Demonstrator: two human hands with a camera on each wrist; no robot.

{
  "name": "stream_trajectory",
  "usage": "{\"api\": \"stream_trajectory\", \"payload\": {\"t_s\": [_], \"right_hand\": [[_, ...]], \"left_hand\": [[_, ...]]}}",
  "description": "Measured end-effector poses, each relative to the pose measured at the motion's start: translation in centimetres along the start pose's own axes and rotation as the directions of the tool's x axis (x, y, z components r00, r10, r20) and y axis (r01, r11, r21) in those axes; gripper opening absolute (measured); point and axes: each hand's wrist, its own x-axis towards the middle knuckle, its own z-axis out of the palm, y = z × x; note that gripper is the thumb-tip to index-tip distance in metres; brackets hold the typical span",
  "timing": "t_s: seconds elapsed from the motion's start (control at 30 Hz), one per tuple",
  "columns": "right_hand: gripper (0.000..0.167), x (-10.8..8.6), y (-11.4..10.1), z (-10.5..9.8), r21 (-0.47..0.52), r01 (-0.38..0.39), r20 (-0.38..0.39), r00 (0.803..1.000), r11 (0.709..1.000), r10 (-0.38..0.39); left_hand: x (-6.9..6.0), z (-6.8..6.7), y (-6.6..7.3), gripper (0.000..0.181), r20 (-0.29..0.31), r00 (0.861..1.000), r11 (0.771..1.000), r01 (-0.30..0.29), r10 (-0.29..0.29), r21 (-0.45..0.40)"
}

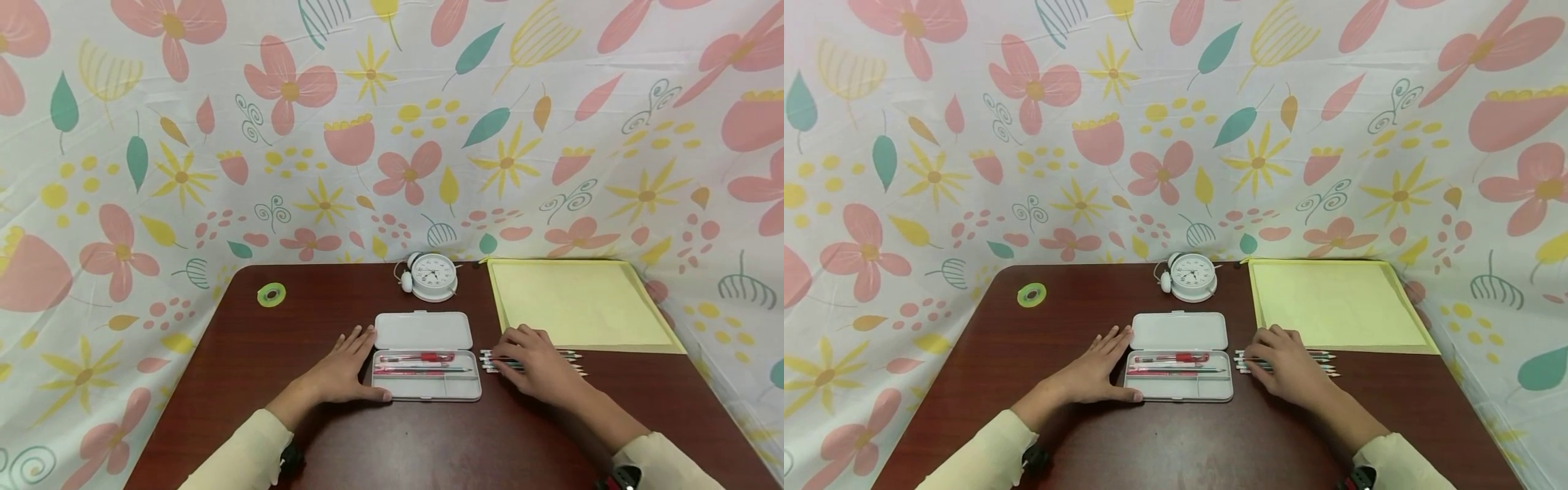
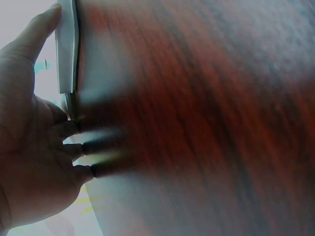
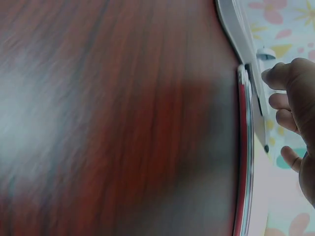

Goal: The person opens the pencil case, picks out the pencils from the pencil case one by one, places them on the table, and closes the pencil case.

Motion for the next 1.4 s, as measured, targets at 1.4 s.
{"api": "stream_trajectory", "payload": {"t_s": [1.4], "right_hand": [[0.016,3.9,-3.8,3.6,0.000,0.133,0.192,0.973,0.991,-0.130]], "left_hand": [[0.1,0.2,-0.2,0.132,0.001,1.000,1.000,0.008,-0.008,0.005]]}}
